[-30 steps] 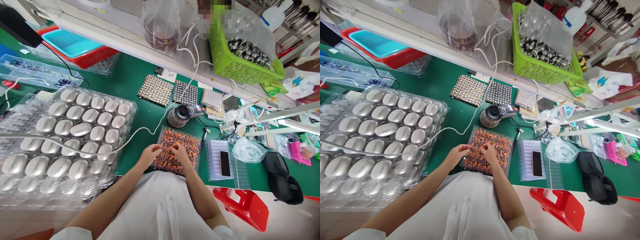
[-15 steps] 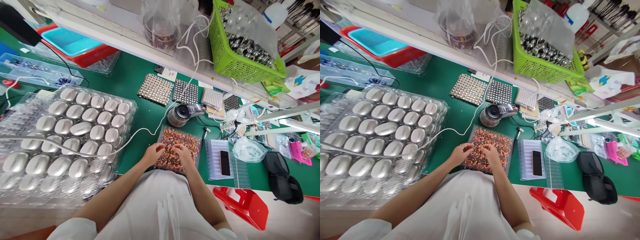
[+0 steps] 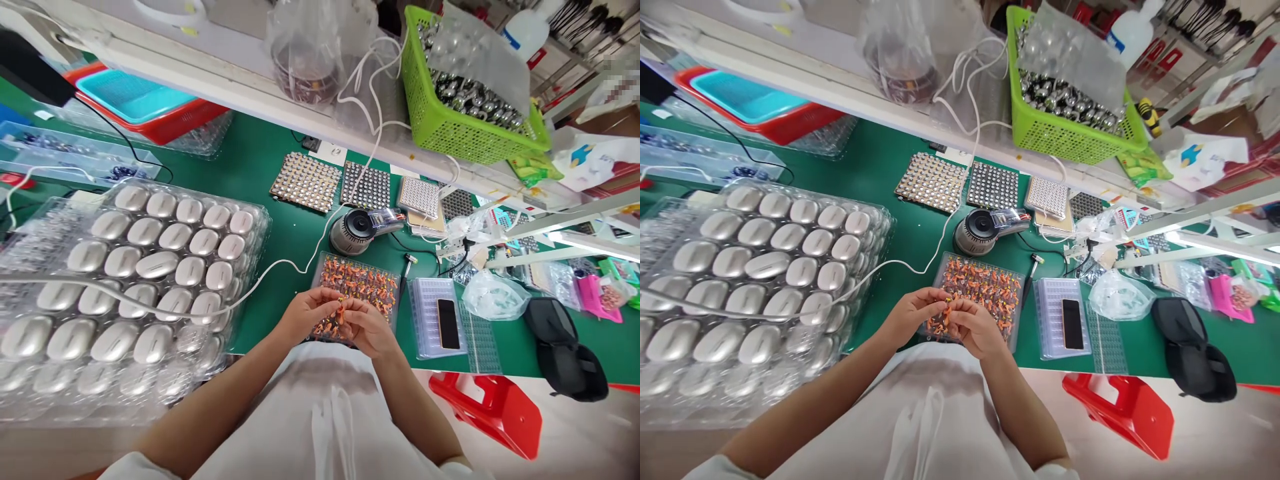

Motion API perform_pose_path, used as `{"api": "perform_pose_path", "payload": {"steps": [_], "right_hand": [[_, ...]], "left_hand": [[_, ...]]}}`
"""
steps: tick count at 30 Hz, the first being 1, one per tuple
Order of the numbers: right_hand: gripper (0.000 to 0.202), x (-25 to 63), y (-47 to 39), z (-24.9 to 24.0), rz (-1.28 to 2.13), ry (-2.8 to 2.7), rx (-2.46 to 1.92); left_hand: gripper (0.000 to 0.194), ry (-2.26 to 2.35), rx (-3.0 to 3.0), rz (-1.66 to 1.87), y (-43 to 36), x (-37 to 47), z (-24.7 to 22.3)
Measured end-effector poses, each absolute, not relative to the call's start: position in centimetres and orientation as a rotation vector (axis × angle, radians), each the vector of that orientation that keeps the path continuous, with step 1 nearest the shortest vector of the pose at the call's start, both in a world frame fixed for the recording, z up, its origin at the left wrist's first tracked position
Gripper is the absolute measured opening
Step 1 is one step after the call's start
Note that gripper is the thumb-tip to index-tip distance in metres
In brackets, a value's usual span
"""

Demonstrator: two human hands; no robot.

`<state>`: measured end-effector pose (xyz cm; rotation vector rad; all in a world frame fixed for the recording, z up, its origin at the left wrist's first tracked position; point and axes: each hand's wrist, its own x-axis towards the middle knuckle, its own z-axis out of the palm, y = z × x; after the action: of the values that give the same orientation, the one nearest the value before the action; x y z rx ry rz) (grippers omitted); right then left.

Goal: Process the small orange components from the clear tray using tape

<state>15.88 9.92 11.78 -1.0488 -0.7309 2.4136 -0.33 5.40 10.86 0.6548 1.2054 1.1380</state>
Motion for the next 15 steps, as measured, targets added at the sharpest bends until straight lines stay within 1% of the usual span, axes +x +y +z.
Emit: {"api": "perform_pose_path", "payload": {"steps": [5, 9, 13, 15], "right_hand": [[0.016, 16.1, 9.9, 11.3, 2.401, -0.795, -1.082], [0.017, 16.4, 10.2, 10.6, 2.281, -0.983, -1.172], [0.020, 16.7, 11.5, 9.2, 2.171, -1.304, -1.226], [0.022, 17.0, 13.0, 8.3, 2.004, -1.625, -1.289]], "left_hand": [[0.023, 1.284, 0.625, 1.164, 5.3, 0.0, 11.5], [0.021, 1.376, 0.658, 1.166, 5.4, 0.3, 11.7], [0.023, 1.440, 0.665, 1.160, 5.5, 0.3, 11.0], [0.024, 1.453, 0.638, 1.126, 5.6, 0.1, 10.5]]}}
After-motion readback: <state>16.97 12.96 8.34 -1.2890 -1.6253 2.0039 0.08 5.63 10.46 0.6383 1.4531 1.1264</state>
